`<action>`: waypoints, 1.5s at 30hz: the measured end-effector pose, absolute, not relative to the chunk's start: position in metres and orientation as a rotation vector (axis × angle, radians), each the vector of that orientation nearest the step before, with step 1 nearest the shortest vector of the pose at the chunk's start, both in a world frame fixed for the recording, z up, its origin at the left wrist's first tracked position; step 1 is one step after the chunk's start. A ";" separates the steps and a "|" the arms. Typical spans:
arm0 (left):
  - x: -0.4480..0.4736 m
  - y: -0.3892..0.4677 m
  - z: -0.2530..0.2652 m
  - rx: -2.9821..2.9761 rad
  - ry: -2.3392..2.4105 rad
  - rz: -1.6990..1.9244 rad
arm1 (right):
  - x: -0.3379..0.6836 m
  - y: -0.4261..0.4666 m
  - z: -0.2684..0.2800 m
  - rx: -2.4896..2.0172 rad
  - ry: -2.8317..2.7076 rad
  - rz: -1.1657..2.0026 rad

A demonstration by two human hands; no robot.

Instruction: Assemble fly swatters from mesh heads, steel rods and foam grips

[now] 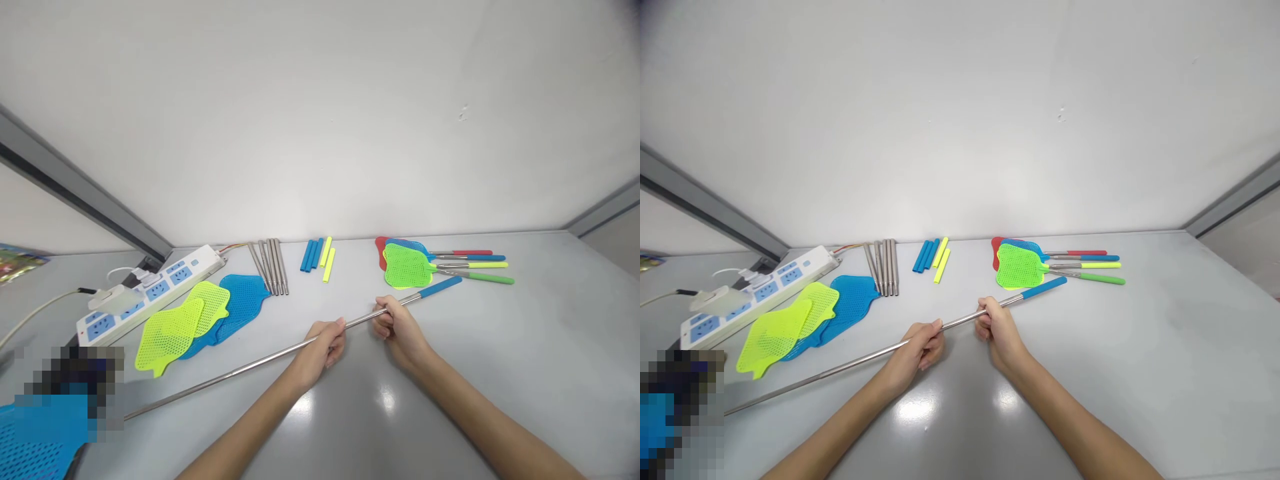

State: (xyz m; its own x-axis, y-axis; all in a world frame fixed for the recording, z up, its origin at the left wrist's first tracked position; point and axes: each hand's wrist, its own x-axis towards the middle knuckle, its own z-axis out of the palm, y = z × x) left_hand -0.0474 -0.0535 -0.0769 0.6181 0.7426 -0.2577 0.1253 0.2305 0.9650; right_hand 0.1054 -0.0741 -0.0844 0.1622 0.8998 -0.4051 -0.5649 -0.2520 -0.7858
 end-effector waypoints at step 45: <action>-0.058 -0.055 -0.079 1.049 0.789 0.516 | 0.124 -0.068 -0.078 -1.184 -0.478 1.200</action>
